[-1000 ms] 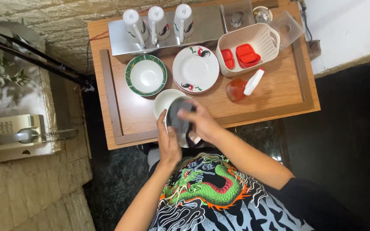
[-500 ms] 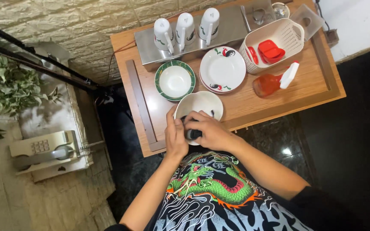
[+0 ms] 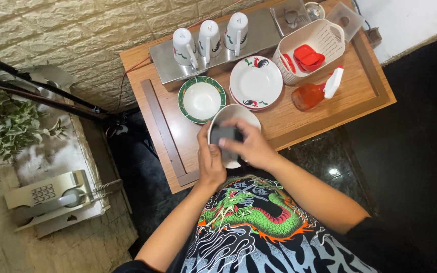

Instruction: Wiping and cleaning various ceramic bowls and plates using a cloth on a counter.

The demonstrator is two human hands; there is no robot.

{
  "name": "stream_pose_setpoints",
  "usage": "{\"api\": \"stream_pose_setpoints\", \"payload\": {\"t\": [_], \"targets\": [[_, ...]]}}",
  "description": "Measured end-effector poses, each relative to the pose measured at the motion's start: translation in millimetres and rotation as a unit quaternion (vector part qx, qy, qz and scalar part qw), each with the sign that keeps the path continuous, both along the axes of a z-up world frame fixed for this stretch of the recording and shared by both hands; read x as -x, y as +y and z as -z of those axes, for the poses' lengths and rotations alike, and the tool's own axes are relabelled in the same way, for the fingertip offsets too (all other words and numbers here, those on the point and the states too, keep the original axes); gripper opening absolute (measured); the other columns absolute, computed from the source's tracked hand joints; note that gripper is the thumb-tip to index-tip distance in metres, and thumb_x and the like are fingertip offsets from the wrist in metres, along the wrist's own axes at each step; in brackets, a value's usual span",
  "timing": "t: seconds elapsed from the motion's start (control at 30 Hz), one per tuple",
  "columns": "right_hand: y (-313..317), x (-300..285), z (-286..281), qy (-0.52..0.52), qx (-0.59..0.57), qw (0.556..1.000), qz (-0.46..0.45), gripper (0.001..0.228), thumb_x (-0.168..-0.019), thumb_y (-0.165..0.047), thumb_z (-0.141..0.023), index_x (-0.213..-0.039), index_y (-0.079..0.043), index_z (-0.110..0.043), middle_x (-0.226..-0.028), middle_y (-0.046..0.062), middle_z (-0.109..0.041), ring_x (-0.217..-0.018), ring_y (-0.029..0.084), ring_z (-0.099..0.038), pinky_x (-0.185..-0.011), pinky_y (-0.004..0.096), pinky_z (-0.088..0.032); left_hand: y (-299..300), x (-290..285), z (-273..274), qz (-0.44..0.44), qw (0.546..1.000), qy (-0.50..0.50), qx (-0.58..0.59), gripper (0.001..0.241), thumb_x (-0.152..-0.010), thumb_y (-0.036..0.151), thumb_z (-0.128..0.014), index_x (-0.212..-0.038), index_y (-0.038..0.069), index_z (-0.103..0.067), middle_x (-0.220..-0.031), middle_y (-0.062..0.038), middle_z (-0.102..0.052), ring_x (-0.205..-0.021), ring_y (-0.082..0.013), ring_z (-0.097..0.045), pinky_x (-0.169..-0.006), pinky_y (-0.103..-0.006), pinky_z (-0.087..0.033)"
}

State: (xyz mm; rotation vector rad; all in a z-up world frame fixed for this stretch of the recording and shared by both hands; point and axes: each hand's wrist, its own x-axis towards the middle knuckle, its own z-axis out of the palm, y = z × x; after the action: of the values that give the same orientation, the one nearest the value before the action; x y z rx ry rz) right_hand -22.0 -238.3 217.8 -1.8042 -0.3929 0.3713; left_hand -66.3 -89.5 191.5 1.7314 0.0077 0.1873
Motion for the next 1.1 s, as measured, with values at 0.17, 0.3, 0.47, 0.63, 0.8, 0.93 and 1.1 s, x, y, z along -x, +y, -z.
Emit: {"api": "stream_pose_setpoints", "payload": {"t": [0.17, 0.3, 0.47, 0.63, 0.8, 0.93, 1.1], "targets": [[-5.5, -4.9, 15.2, 0.082, -0.107, 0.965, 0.224, 0.035, -0.092, -0.016, -0.075, -0.122, -0.008, -0.060, -0.111, 0.007, -0.065, -0.105, 0.017, -0.059, -0.094, 0.036, -0.051, -10.2, -5.8, -4.1, 0.046, 0.999, 0.009, -0.005, 0.094, -0.103, 0.074, -0.017, -0.156, -0.003, -0.028, -0.150, -0.027, -0.047, -0.138, -0.0378, -0.051, -0.115, -0.0435, -0.039], [-30.3, -4.9, -26.0, -0.081, -0.014, 0.994, -0.078, 0.038, -0.081, -0.003, -0.076, -0.118, -0.004, -0.066, -0.117, 0.009, -0.062, -0.117, 0.027, -0.062, -0.106, 0.041, -0.046, -12.1, -12.3, 6.2, 0.010, 0.997, 0.012, 0.073, 0.091, -0.104, 0.073, -0.019, -0.153, -0.003, -0.032, -0.145, -0.026, -0.052, -0.137, -0.0363, -0.052, -0.116, -0.0428, -0.039], [-36.6, -9.7, -33.9, -0.173, 0.298, 0.927, -0.147, 0.048, -0.064, 0.005, -0.069, -0.108, -0.014, -0.073, -0.118, 0.007, -0.061, -0.116, 0.034, -0.058, -0.097, 0.044, -0.048, -17.8, -10.7, 3.4, -0.004, 0.995, 0.065, 0.076, 0.086, -0.103, 0.070, -0.022, -0.151, 0.000, -0.034, -0.142, -0.022, -0.056, -0.132, -0.0319, -0.056, -0.112, -0.0397, -0.040], [-18.0, -10.2, -13.7, -0.245, 0.106, 0.963, -0.026, 0.049, -0.066, 0.005, -0.067, -0.113, -0.009, -0.067, -0.121, 0.008, -0.060, -0.120, 0.033, -0.059, -0.101, 0.045, -0.051, -15.5, -5.8, 11.8, 0.026, 0.996, 0.058, 0.058, 0.082, -0.106, 0.068, -0.020, -0.150, 0.001, -0.037, -0.142, -0.023, -0.056, -0.133, -0.0337, -0.055, -0.113, -0.0410, -0.039], [-17.9, -16.6, -18.3, -0.311, 0.327, 0.892, 0.021, 0.045, -0.067, 0.001, -0.072, -0.108, -0.015, -0.070, -0.120, 0.007, -0.063, -0.111, 0.037, -0.059, -0.088, 0.047, -0.051, -8.0, -9.1, 6.0, -0.021, 0.995, 0.088, 0.042, 0.083, -0.102, 0.067, -0.018, -0.151, 0.002, -0.034, -0.136, -0.023, -0.059, -0.124, -0.0332, -0.061, -0.106, -0.0411, -0.045], [-12.5, -2.7, -18.7, -0.102, 0.204, 0.967, -0.116, 0.044, -0.077, -0.005, -0.076, -0.119, -0.013, -0.067, -0.117, 0.010, -0.062, -0.112, 0.031, -0.062, -0.096, 0.044, -0.050, -4.5, -1.7, 6.2, -0.028, 0.997, 0.066, 0.033, 0.082, -0.104, 0.068, -0.020, -0.150, 0.002, -0.035, -0.136, -0.024, -0.062, -0.127, -0.0342, -0.062, -0.108, -0.0420, -0.046], [-4.1, -16.9, 13.0, 0.146, -0.098, 0.976, 0.129, 0.042, -0.084, -0.016, -0.079, -0.122, -0.010, -0.062, -0.111, 0.009, -0.067, -0.105, 0.024, -0.062, -0.093, 0.037, -0.052, -5.3, -0.5, -2.8, 0.019, 0.999, 0.024, 0.040, 0.083, -0.106, 0.068, -0.019, -0.152, 0.000, -0.032, -0.144, -0.026, -0.055, -0.135, -0.0353, -0.055, -0.113, -0.0424, -0.040]]}}
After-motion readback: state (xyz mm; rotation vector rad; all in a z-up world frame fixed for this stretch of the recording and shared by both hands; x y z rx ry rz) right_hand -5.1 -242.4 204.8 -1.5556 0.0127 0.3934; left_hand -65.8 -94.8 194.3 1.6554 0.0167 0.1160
